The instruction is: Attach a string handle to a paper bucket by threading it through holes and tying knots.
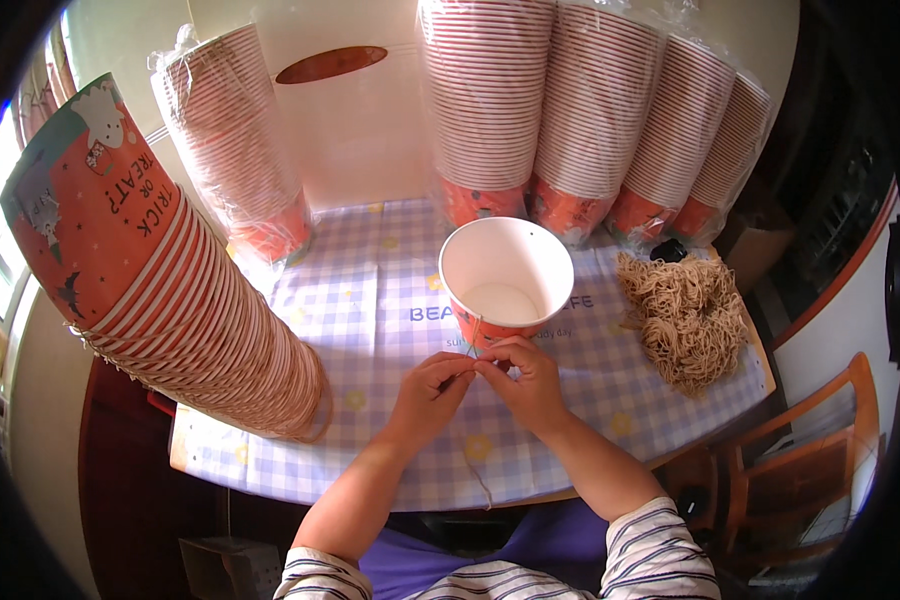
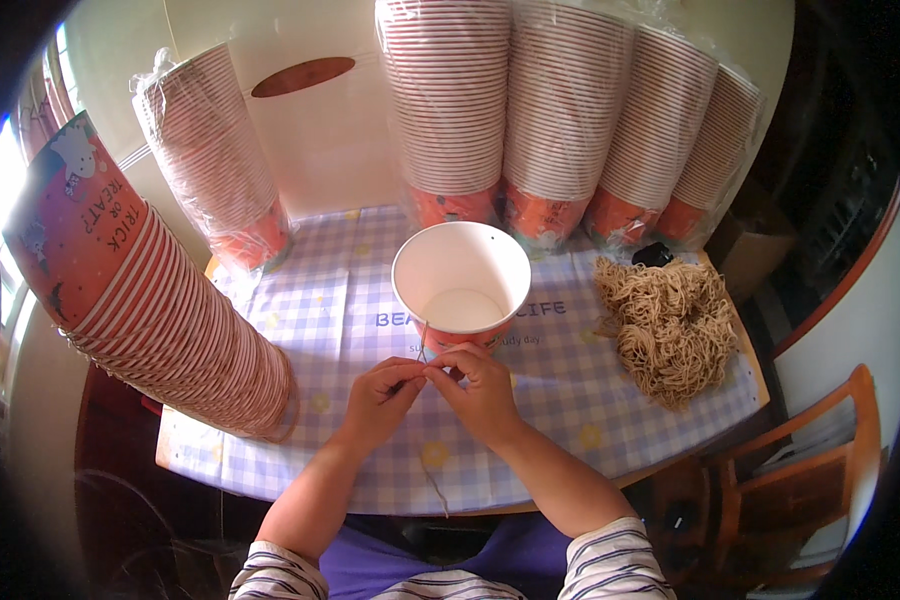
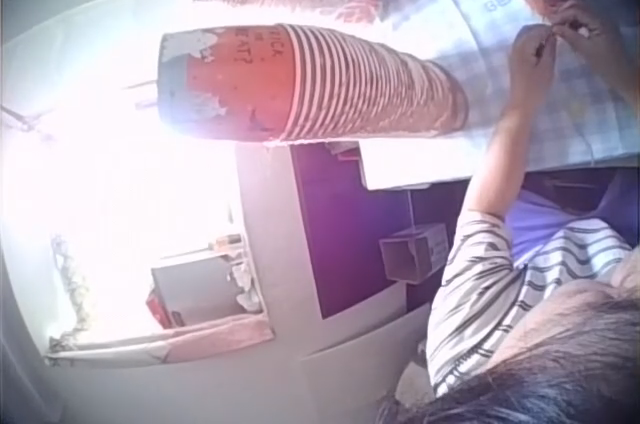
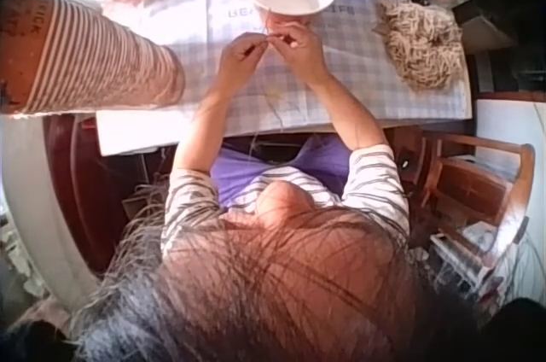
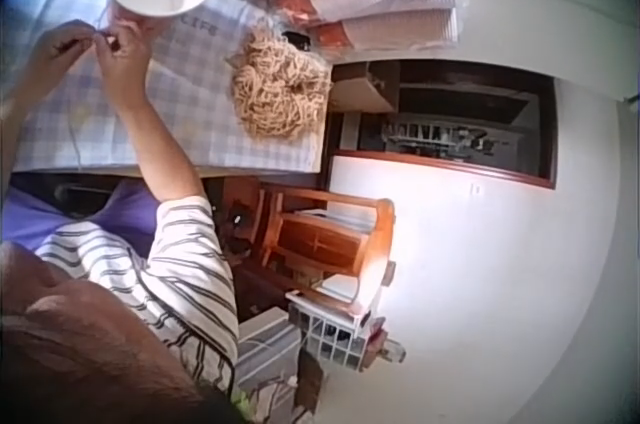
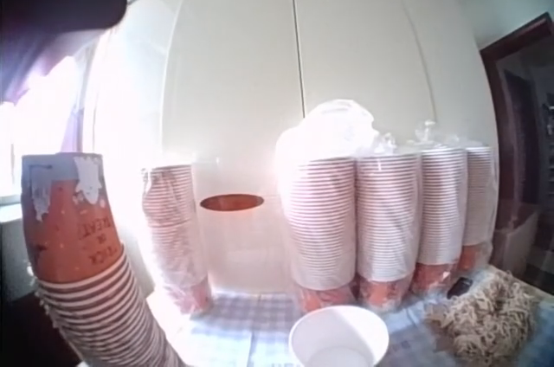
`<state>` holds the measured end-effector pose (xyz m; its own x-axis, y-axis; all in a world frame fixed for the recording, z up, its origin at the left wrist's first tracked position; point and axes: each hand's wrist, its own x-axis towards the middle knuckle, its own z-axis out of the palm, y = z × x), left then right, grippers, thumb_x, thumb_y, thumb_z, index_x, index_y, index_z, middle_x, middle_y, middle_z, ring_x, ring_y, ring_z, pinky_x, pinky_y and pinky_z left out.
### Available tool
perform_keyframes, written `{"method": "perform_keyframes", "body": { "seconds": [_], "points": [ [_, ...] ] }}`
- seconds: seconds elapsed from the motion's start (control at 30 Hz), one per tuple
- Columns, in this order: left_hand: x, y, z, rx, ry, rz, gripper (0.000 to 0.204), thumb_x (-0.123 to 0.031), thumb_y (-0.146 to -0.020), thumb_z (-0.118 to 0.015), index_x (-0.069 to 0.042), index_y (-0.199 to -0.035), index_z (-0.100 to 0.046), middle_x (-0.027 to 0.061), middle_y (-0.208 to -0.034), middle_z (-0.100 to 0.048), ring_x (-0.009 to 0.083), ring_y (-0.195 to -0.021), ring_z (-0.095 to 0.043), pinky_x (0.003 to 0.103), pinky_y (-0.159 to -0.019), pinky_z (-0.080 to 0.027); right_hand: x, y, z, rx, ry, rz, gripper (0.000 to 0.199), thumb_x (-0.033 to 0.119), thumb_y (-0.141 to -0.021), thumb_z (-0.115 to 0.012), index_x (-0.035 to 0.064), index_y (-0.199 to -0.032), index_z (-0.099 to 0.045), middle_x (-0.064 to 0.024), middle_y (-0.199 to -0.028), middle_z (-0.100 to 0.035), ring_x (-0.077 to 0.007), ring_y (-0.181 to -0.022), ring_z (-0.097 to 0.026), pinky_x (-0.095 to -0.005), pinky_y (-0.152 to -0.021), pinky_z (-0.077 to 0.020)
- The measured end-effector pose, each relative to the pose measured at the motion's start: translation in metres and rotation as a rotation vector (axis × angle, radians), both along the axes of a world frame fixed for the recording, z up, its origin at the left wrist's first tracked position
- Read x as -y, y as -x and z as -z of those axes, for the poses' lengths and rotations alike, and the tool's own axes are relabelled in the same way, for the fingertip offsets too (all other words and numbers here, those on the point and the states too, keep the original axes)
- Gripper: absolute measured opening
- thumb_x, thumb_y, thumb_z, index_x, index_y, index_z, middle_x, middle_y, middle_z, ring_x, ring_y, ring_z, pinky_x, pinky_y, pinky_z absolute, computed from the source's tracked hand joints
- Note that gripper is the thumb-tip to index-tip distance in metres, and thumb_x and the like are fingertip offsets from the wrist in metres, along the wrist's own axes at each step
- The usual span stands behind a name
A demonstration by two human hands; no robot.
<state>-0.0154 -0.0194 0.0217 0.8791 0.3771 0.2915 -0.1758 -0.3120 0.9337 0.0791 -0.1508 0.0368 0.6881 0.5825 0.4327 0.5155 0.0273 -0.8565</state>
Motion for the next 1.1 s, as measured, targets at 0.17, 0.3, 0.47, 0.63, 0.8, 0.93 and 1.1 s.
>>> {"method": "perform_keyframes", "body": {
  "seconds": [0.17, 0.3, 0.47, 0.63, 0.8, 0.93, 1.1],
  "points": [
    [-0.001, 0.001, 0.003, -0.048, 0.082, 0.034, 0.014, -0.001, -0.086, -0.060, -0.001, -0.099, -0.066, 0.0036, -0.093, -0.062, 0.0061, -0.076, -0.054, 0.019, -0.064, -0.043, 0.000, 0.000, 0.000, 0.022, 0.008, 0.004, 0.009, 0.005, -0.078, -0.069, 0.0010, -0.086, -0.066, -0.0077, -0.086, -0.064, -0.0156, -0.070, -0.062, -0.0263, -0.063, -0.0501],
    [-0.002, 0.002, 0.001, -0.073, 0.103, 0.043, 0.017, -0.003, -0.085, -0.061, -0.002, -0.102, -0.063, -0.0013, -0.086, -0.057, 0.0036, -0.069, -0.049, 0.018, -0.059, -0.039, 0.001, -0.002, -0.001, 0.090, 0.040, -0.018, 0.008, 0.005, -0.080, -0.066, 0.0007, -0.087, -0.065, -0.0090, -0.086, -0.064, -0.0189, -0.073, -0.062, -0.0273, -0.062, -0.0501],
    [-0.003, 0.000, 0.007, -0.059, 0.024, -0.085, 0.027, -0.001, -0.083, -0.061, -0.004, -0.110, -0.059, -0.0034, -0.076, -0.051, 0.0038, -0.062, -0.045, 0.020, -0.052, -0.036, 0.003, -0.005, -0.001, 0.114, 0.091, -0.063, 0.008, 0.006, -0.082, -0.064, 0.0000, -0.087, -0.061, -0.0097, -0.085, -0.062, -0.0215, -0.074, -0.061, -0.0284, -0.062, -0.0498],
    [-0.002, -0.012, -0.004, 0.105, -0.237, -0.218, 0.042, 0.000, -0.080, -0.060, -0.008, -0.120, -0.054, 0.0053, -0.070, -0.053, 0.0144, -0.057, -0.048, 0.028, -0.051, -0.039, 0.004, -0.009, -0.004, -0.005, 0.171, -0.211, 0.008, 0.007, -0.084, -0.060, -0.0001, -0.086, -0.059, -0.0122, -0.084, -0.060, -0.0232, -0.072, -0.060, -0.0323, -0.062, -0.0469],
    [-0.010, -0.016, -0.011, 0.181, -0.664, -0.174, 0.045, 0.001, -0.076, -0.060, -0.010, -0.120, -0.056, 0.0075, -0.071, -0.057, 0.0249, -0.059, -0.053, 0.037, -0.056, -0.042, 0.005, -0.010, -0.003, 0.029, 0.156, -0.204, 0.008, 0.008, -0.085, -0.059, 0.0000, -0.087, -0.059, -0.0134, -0.083, -0.060, -0.0241, -0.071, -0.059, -0.0330, -0.062, -0.0456],
    [-0.013, -0.018, -0.013, 0.219, -0.787, -0.155, 0.040, -0.001, -0.076, -0.061, -0.010, -0.114, -0.059, 0.0056, -0.069, -0.056, 0.0243, -0.057, -0.052, 0.037, -0.055, -0.041, 0.005, -0.010, -0.005, 0.044, 0.163, -0.231, 0.009, 0.008, -0.085, -0.059, -0.0005, -0.087, -0.058, -0.0139, -0.081, -0.060, -0.0241, -0.071, -0.059, -0.0327, -0.062, -0.0456],
    [-0.011, -0.020, -0.006, 0.218, -0.795, -0.228, 0.026, -0.003, -0.076, -0.065, -0.009, -0.101, -0.062, 0.0062, -0.068, -0.056, 0.0244, -0.055, -0.052, 0.036, -0.053, -0.041, 0.006, -0.011, -0.004, -0.040, 0.179, -0.238, 0.009, 0.008, -0.083, -0.060, -0.0002, -0.087, -0.059, -0.0128, -0.080, -0.060, -0.0237, -0.067, -0.060, -0.0327, -0.061, -0.0465]
  ]
}}
